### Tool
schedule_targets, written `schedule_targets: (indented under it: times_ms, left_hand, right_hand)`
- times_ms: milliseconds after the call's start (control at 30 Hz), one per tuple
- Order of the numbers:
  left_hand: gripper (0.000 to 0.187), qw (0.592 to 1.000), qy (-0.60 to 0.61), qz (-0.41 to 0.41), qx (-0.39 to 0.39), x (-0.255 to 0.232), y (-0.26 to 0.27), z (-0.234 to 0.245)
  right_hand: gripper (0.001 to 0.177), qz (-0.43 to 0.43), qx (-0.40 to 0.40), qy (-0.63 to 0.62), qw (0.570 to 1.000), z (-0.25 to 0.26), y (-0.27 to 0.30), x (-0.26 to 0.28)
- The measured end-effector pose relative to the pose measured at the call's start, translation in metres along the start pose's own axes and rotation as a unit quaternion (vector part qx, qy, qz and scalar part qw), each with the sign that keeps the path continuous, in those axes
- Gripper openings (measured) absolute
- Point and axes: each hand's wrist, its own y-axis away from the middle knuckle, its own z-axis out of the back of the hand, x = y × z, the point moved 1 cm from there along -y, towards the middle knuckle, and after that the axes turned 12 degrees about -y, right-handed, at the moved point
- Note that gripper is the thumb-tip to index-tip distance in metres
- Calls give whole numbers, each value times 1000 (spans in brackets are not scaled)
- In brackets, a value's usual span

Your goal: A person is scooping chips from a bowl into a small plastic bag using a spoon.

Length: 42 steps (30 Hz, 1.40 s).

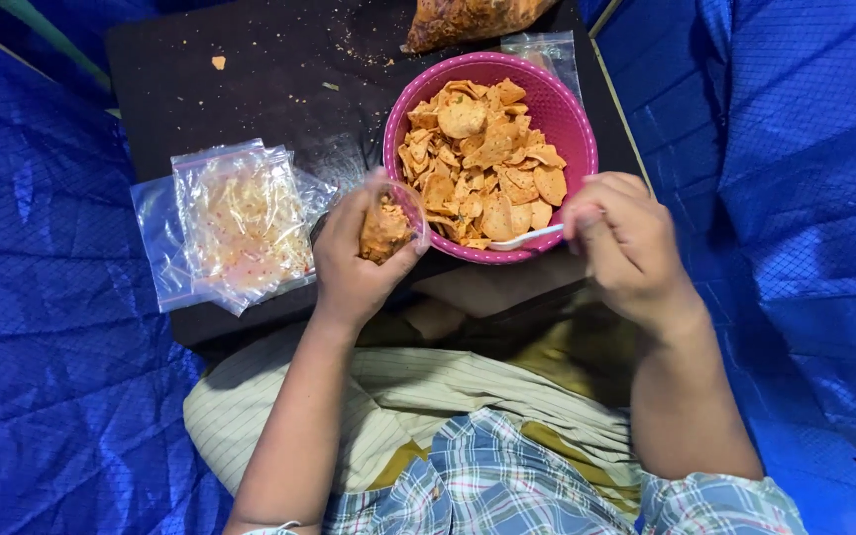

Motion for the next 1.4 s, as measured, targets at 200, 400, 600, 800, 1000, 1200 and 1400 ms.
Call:
schedule_targets:
  times_ms: [200, 400, 600, 800, 1000, 1200, 1400]
  left_hand:
    - [58, 999, 29, 6, 44, 4, -1, -1]
    - [61, 998, -14, -2, 53, 8, 0, -1]
    - [55, 998, -24, -53, 27, 12, 4, -1]
    - [53, 998, -28, -53, 20, 14, 11, 0]
    - [46, 998, 24, -65, 1, 22, 12, 2]
    - [47, 995, 83, -58, 16, 25, 15, 4]
    - [46, 988, 139, -59, 9, 25, 15, 8]
  right_hand:
    - [36, 50, 80, 61, 994, -30, -19, -4]
    - [31, 92, 116, 99, 984, -39, -23, 7]
    - [20, 83, 159, 113, 977, -43, -18, -12]
    - [21, 56, 150, 121, 980, -44, -27, -15]
    - [23, 58, 98, 88, 990, -50, -28, -21]
    - [28, 53, 56, 74, 994, -46, -17, -20]
    - [34, 51, 24, 17, 998, -46, -13, -14]
